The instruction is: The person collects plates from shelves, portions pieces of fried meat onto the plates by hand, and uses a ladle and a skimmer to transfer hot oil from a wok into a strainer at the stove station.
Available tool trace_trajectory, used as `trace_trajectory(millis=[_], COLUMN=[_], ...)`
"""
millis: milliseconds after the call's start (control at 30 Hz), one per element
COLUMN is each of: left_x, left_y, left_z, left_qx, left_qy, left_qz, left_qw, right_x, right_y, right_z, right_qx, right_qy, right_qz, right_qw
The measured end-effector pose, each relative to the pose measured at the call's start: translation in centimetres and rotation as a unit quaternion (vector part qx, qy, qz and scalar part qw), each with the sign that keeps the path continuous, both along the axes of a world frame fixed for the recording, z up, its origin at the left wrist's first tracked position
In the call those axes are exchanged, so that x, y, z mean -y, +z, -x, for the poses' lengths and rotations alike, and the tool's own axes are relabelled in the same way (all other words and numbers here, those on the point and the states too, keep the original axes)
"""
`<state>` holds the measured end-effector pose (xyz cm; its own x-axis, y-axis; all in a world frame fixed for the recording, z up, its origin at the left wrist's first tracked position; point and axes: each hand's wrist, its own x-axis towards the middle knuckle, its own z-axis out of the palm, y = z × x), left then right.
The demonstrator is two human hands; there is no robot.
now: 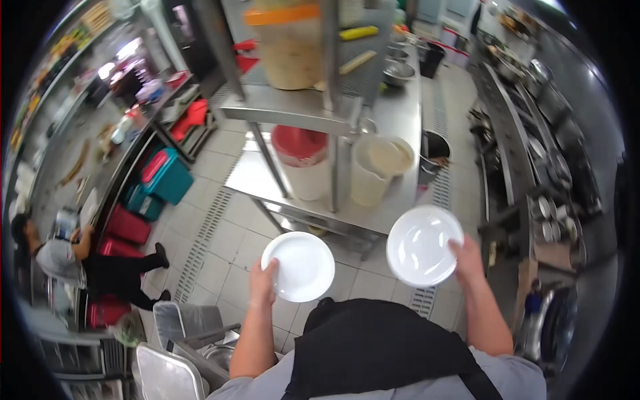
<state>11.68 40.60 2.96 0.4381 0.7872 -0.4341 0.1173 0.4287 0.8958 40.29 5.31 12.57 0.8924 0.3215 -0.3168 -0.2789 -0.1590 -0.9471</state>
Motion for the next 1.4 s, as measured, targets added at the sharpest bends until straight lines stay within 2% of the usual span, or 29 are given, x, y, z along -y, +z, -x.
trace_trajectory(millis=[33,67,100,167,267,333,367,400,433,467,533,600,667,733,833,933,1000,1033,1067,1100,1200,1300,1400], left_x=[-0.2,0.2,0.6,1.7,4.0,6.1,7.0,8.0,8.6,9.3,10.7,11.8,12.3,12.0,11.6,10.7,10.0,10.0,10.1,9.9,9.2,9.5,9.9], left_y=[0.3,0.7,1.2,2.1,3.8,3.7,3.5,3.3,2.5,2.7,3.0,2.6,2.0,2.1,2.6,2.4,2.4,2.1,1.6,1.3,0.9,1.0,0.7], left_z=[-0.2,-1.4,-2.5,-5.1,-10.3,-14.0,-15.9,-17.8,-19.7,-21.6,-25.4,-27.8,-29.3,-30.4,-30.9,-30.9,-31.3,-31.6,-32.0,-32.3,-33.1,-33.7,-33.6], left_qx=[0.031,0.04,0.049,0.05,0.045,0.041,0.03,0.02,0.006,-0.014,-0.055,-0.076,-0.094,-0.109,-0.167,-0.164,-0.151,-0.154,-0.071,-0.028,0.05,0.07,0.1], left_qy=[-0.026,-0.044,-0.063,-0.141,-0.241,-0.265,-0.273,-0.28,-0.298,-0.303,-0.312,-0.303,-0.268,-0.237,-0.174,-0.176,-0.258,-0.252,-0.2,-0.173,-0.125,-0.091,-0.082], left_qz=[0.01,0.012,0.015,0.004,-0.027,-0.052,-0.066,-0.08,-0.11,-0.112,-0.115,-0.214,-0.206,-0.199,-0.192,-0.189,-0.168,-0.162,-0.076,-0.032,0.081,0.068,0.106], left_qw=[0.999,0.998,0.997,0.989,0.969,0.962,0.959,0.956,0.948,0.946,0.941,0.926,0.936,0.945,0.951,0.952,0.939,0.942,0.974,0.984,0.988,0.991,0.986], right_x=[0.4,1.8,1.7,1.1,-2.1,-4.6,-6.4,-8.8,-10.0,-11.7,-14.1,-15.8,-16.8,-17.7,-19.1,-20.3,-20.7,-21.1,-21.5,-21.9,-22.7,-22.4,-20.6], right_y=[1.8,2.0,2.1,1.3,-1.4,-5.7,-6.3,-5.4,-7.5,-9.1,-8.8,-9.0,-8.8,-8.1,-8.6,-8.8,-9.2,-9.3,-9.4,-9.5,-9.9,-10.3,-10.8], right_z=[-0.5,-2.2,-3.6,-7.2,-12.9,-18.1,-19.8,-20.3,-23.0,-24.8,-26.6,-28.8,-30.0,-30.8,-32.1,-32.8,-33.1,-33.4,-33.6,-33.8,-34.3,-34.2,-33.6], right_qx=[0.016,0.028,0.049,0.059,0.02,0.0,0.003,-0.015,-0.005,0.016,0.002,-0.019,-0.044,0.019,0.055,0.064,0.047,-0.019,-0.085,-0.087,-0.117,-0.122,-0.141], right_qy=[-0.045,-0.067,-0.089,-0.109,-0.126,-0.075,-0.026,-0.03,0.046,0.074,0.121,0.183,0.242,0.326,0.383,0.428,0.452,0.47,0.484,0.487,0.515,0.521,0.49], right_qz=[-0.03,-0.013,-0.056,-0.113,-0.138,-0.121,-0.104,-0.08,-0.041,-0.027,0.011,0.014,0.021,0.083,0.126,0.155,0.157,0.131,0.106,0.107,0.138,0.144,0.104], right_qw=[0.998,0.997,0.993,0.986,0.982,0.99,0.994,0.996,0.998,0.997,0.993,0.983,0.969,0.941,0.914,0.888,0.877,0.872,0.865,0.863,0.838,0.833,0.854])
